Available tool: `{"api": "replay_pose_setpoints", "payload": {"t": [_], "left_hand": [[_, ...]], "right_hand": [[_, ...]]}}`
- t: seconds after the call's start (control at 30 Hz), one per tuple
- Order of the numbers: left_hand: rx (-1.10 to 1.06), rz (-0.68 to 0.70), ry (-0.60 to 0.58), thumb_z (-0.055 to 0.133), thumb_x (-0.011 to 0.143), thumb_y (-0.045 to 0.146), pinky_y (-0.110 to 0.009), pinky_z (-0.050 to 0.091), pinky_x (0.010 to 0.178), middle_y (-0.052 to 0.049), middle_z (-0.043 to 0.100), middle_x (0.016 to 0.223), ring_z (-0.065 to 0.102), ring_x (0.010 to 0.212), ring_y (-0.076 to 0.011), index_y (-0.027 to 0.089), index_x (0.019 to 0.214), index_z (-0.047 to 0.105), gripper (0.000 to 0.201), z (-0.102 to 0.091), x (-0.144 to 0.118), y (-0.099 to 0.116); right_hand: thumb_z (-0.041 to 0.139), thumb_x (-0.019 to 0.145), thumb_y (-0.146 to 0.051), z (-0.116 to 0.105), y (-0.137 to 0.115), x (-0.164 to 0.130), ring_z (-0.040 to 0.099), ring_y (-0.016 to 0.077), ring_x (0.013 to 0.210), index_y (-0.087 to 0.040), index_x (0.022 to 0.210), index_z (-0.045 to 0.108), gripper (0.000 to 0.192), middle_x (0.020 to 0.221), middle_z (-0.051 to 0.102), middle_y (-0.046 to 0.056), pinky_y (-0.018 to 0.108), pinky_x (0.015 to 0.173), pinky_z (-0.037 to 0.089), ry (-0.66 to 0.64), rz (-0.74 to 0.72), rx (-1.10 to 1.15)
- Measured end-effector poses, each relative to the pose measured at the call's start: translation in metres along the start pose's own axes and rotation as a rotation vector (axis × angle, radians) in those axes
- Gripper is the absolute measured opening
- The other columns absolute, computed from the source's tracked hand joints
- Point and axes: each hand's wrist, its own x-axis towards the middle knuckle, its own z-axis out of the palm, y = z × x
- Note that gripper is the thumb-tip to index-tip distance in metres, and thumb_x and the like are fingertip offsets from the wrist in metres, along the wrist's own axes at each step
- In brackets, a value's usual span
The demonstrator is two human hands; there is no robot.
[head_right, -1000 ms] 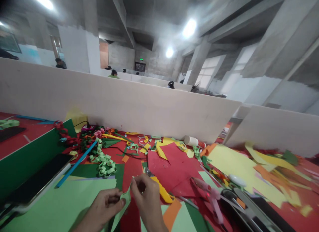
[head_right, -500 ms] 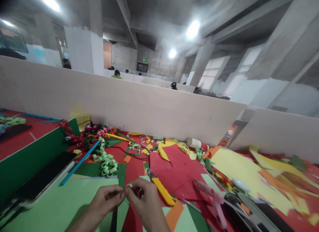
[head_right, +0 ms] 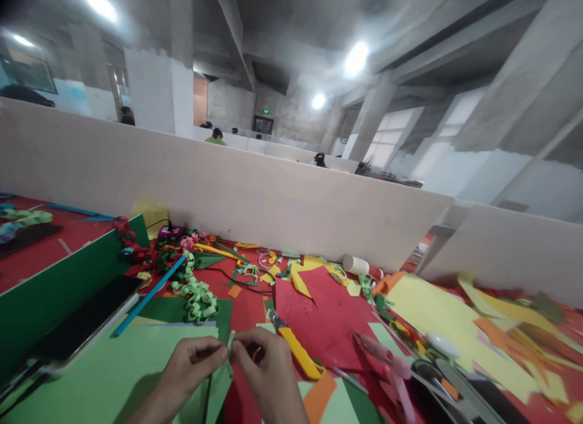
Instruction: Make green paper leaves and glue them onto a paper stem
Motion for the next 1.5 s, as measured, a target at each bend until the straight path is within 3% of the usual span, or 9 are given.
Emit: {"api": "replay_pose_setpoints", "payload": {"t": [0.23,0.47,0.6,0.67,0.77,0.9,1.17,1.4,1.5], "left_hand": [[-0.096,-0.088,-0.021,0.085,0.065,0.069,-0.024,0.031,0.058,0.002,0.055,0.061,0.041,0.06,-0.0137,0.014,0.075,0.08,0.056,0.001,0.001,0.004],[-0.185,-0.154,0.0,0.088,0.065,0.065,-0.028,0.044,0.072,-0.004,0.073,0.083,0.059,0.079,-0.0201,0.017,0.089,0.082,0.054,-0.001,-0.004,0.003],[-0.195,-0.132,-0.062,0.091,0.063,0.063,-0.026,0.042,0.066,0.0,0.065,0.069,0.054,0.067,-0.0164,0.016,0.08,0.078,0.052,-0.002,-0.003,0.003],[-0.206,-0.124,-0.106,0.092,0.061,0.063,-0.026,0.041,0.064,0.002,0.062,0.066,0.053,0.065,-0.0158,0.016,0.077,0.075,0.052,-0.003,-0.001,0.002],[-0.219,-0.133,-0.086,0.093,0.06,0.061,-0.027,0.044,0.069,0.0,0.065,0.07,0.058,0.072,-0.0182,0.016,0.078,0.075,0.051,-0.003,-0.002,0.001],[-0.242,-0.161,0.006,0.096,0.057,0.056,-0.031,0.046,0.079,-0.004,0.072,0.083,0.063,0.087,-0.0243,0.017,0.08,0.076,0.05,0.0,-0.01,0.005],[-0.3,-0.205,-0.042,0.097,0.055,0.058,-0.027,0.043,0.075,-0.002,0.068,0.074,0.058,0.079,-0.0192,0.016,0.07,0.076,0.049,0.002,-0.015,0.022],[-0.279,-0.181,0.111,0.099,0.053,0.054,-0.034,0.048,0.092,-0.006,0.077,0.094,0.065,0.099,-0.0274,0.019,0.086,0.079,0.053,-0.005,-0.015,0.007],[-0.282,-0.182,0.091,0.099,0.054,0.056,-0.034,0.048,0.091,-0.007,0.076,0.093,0.065,0.099,-0.0272,0.018,0.086,0.079,0.053,-0.004,-0.014,0.008]], "right_hand": [[0.064,0.088,-0.035,0.002,-0.002,0.002,0.058,0.0141,0.059,-0.019,0.08,0.078,0.022,0.068,0.069,0.001,0.023,0.054,0.039,0.038,-0.054,-0.073],[0.064,0.089,-0.034,-0.006,-0.003,0.003,0.06,0.0152,0.064,-0.018,0.08,0.077,0.023,0.07,0.069,0.002,0.023,0.058,0.041,-0.038,-0.022,-0.041],[0.065,0.087,-0.028,-0.01,-0.01,0.003,0.058,0.014,0.064,-0.018,0.077,0.077,0.018,0.07,0.067,0.001,0.023,0.058,0.041,-0.082,-0.042,-0.077],[0.067,0.084,-0.025,-0.013,-0.013,0.003,0.059,0.014,0.065,-0.019,0.09,0.078,0.013,0.074,0.068,0.001,0.022,0.058,0.044,-0.07,-0.059,-0.082],[0.071,0.084,-0.021,-0.019,-0.012,0.001,0.064,0.0147,0.071,-0.025,0.122,0.07,0.039,0.095,0.071,0.003,0.024,0.063,0.051,-0.007,-0.19,-0.121],[0.068,0.091,-0.015,-0.03,-0.014,0.001,0.067,0.0208,0.105,-0.031,0.115,0.072,0.028,0.124,0.067,0.008,0.029,0.083,0.055,-0.013,-0.551,-0.396],[0.059,0.102,-0.017,-0.032,-0.023,0.008,0.064,0.0164,0.078,-0.023,0.102,0.067,0.011,0.087,0.074,0.001,0.032,0.08,0.046,-0.046,-0.873,-0.614],[0.055,0.1,-0.013,-0.019,-0.012,0.0,0.063,0.0169,0.072,-0.023,0.095,0.064,0.015,0.08,0.071,0.002,0.03,0.075,0.047,0.025,-0.804,-0.643],[0.054,0.103,-0.015,-0.018,-0.01,-0.001,0.064,0.0173,0.074,-0.024,0.097,0.063,0.014,0.083,0.071,0.002,0.029,0.075,0.048,0.027,-0.759,-0.593]]}}
